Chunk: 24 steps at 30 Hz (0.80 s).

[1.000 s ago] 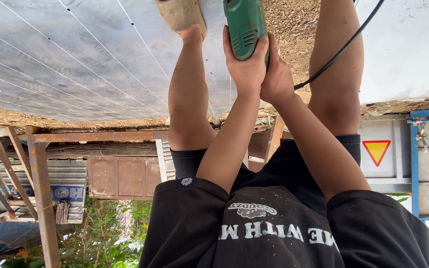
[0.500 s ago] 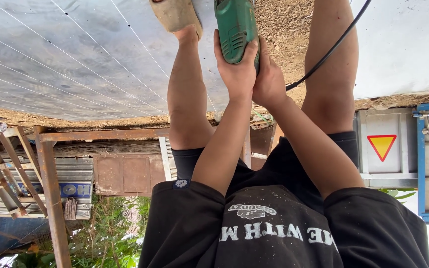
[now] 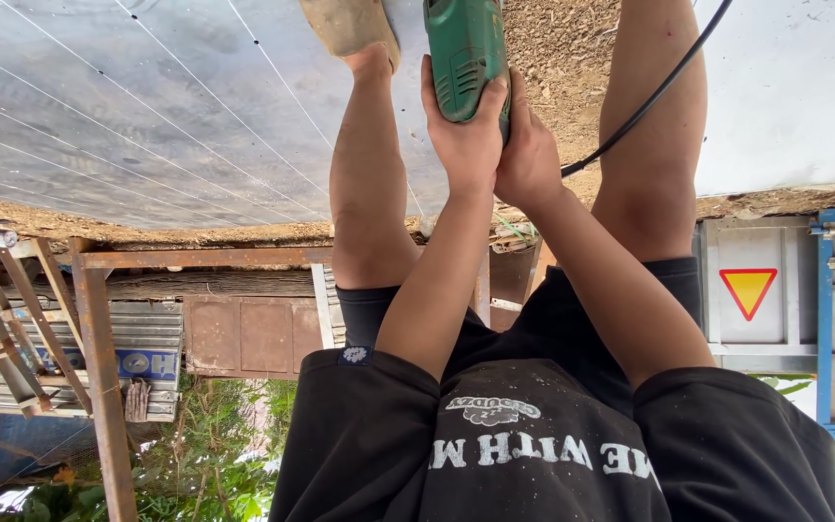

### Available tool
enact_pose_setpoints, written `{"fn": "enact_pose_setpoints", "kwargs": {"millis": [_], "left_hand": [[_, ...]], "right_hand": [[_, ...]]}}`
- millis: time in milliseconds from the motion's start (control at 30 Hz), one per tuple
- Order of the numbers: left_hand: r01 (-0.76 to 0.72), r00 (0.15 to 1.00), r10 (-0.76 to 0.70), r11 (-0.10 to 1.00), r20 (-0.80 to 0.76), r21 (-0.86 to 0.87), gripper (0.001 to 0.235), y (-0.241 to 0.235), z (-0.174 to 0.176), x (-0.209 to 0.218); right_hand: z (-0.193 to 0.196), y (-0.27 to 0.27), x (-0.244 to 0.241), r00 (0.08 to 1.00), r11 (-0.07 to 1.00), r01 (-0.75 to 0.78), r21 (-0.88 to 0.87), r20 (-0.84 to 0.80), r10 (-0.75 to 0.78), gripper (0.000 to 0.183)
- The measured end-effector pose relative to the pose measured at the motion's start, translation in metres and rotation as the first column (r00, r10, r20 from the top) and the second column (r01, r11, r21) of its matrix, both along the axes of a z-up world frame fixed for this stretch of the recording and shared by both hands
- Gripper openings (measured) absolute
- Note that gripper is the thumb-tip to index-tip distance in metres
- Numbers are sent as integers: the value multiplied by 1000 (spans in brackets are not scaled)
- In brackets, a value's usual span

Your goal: Using a power drill to create multiple holes in a large metal sheet laid on the ground.

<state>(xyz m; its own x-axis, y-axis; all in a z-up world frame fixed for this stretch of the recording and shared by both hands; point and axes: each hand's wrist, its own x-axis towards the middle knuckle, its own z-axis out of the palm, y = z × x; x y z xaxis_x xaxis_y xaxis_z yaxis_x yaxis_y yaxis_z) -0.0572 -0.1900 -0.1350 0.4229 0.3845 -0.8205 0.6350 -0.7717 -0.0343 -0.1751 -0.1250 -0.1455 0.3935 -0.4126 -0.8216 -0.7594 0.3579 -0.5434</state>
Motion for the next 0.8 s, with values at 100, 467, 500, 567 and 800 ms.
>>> {"fn": "enact_pose_setpoints", "kwargs": {"millis": [100, 467, 500, 567, 800], "left_hand": [[-49, 998, 50, 998, 22, -47, 101, 3, 0, 2], [-77, 996, 80, 995, 38, -61, 100, 12, -3, 2], [-73, 996, 75, 996, 39, -51, 100, 11, -3, 2], [-75, 996, 78, 995, 49, -63, 100, 15, -4, 0], [-49, 997, 51, 998, 51, -44, 98, 10, -12, 4]], "right_hand": [[-2, 7, 0, 999, 999, -34, -8, -16, 34, 84], [-3, 9, 2, 999, 999, -46, 6, -17, 47, 86], [-3, 9, 2, 999, 999, -43, 9, -14, 43, 86], [-3, 10, 2, 999, 999, -42, 32, -30, 43, 87], [-15, 11, 3, 998, 999, -48, 13, -34, 48, 87]]}}
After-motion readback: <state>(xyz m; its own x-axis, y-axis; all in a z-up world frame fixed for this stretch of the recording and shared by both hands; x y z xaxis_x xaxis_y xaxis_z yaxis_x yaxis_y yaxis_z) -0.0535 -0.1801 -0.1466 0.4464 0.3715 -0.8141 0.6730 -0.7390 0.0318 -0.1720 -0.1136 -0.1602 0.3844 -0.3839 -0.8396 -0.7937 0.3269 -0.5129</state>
